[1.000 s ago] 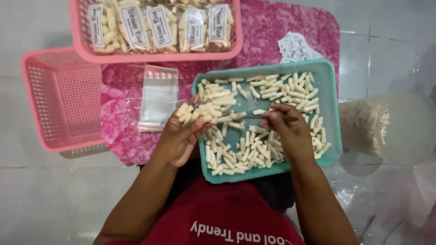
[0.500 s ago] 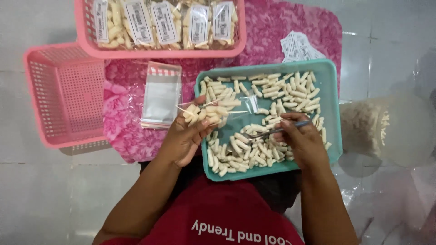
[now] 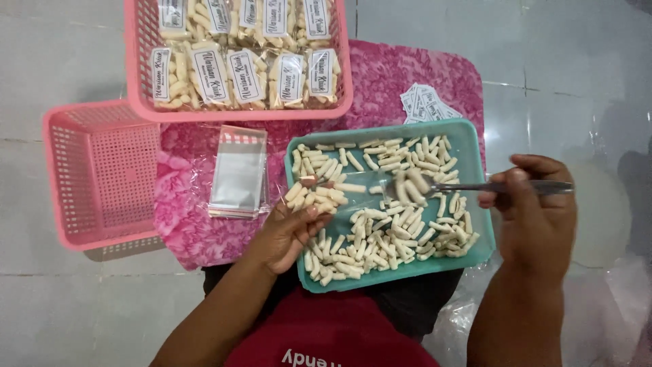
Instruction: Manually filling small plastic bags with snacks and adding labels.
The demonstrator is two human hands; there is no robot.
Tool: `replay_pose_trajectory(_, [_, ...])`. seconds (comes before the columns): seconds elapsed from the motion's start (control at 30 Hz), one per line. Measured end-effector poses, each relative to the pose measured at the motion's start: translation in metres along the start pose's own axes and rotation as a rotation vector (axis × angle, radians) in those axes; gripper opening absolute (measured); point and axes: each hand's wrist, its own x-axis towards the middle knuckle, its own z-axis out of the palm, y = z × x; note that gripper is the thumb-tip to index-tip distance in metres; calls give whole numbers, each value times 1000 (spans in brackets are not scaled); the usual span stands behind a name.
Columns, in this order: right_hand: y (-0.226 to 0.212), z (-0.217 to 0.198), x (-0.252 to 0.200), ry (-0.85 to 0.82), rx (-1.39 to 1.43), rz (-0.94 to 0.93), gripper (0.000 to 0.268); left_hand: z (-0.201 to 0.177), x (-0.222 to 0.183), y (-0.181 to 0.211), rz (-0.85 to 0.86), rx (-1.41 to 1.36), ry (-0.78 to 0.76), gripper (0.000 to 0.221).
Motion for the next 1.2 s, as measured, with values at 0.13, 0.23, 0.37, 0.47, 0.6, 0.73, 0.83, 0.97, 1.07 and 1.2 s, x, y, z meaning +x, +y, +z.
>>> replay_pose_trajectory(0.13, [-22,48,-20,-43,-249,-163,19,10,2,-6,-47,-73,1,73])
replay_pose_trajectory(0.23, [-14,42,-30,-240,-353,-487,25,9,5,-9,-62,-123,-40,71])
replay_pose_trajectory(0.37, [-13,25,-38,-229,-521,-774,17,0,9,-12,-92,-284,-151,71])
replay_pose_trajectory(0.47, [8,0,-35,-128,-393,-869,13,-3,11,-15,-123,-356,-218,74])
replay_pose_trajectory(0.6, [18,6,-42,-147,-387,-826,17,12,9,-12,-118,-319,-207,72])
replay_pose_trajectory(0.73, [18,22,-46,-235,-285,-794,15,19,6,-17,-88,-151,-173,67])
replay_pose_trajectory(0.83, [28,-1,-44,-137,-209,-829,16,18,3,-13,-80,-186,-166,68])
replay_pose_trajectory(0.97, [33,-2,-45,-164,-263,-807,14,14,4,-18,-76,-156,-105,72])
replay_pose_trajectory(1.07, [31,12,-52,-280,-293,-593,16,23,4,-23,-87,-136,-201,75])
replay_pose_trajectory(1.2, [34,5,-49,-312,-175,-688,17,20,6,-19,-73,-65,-165,44])
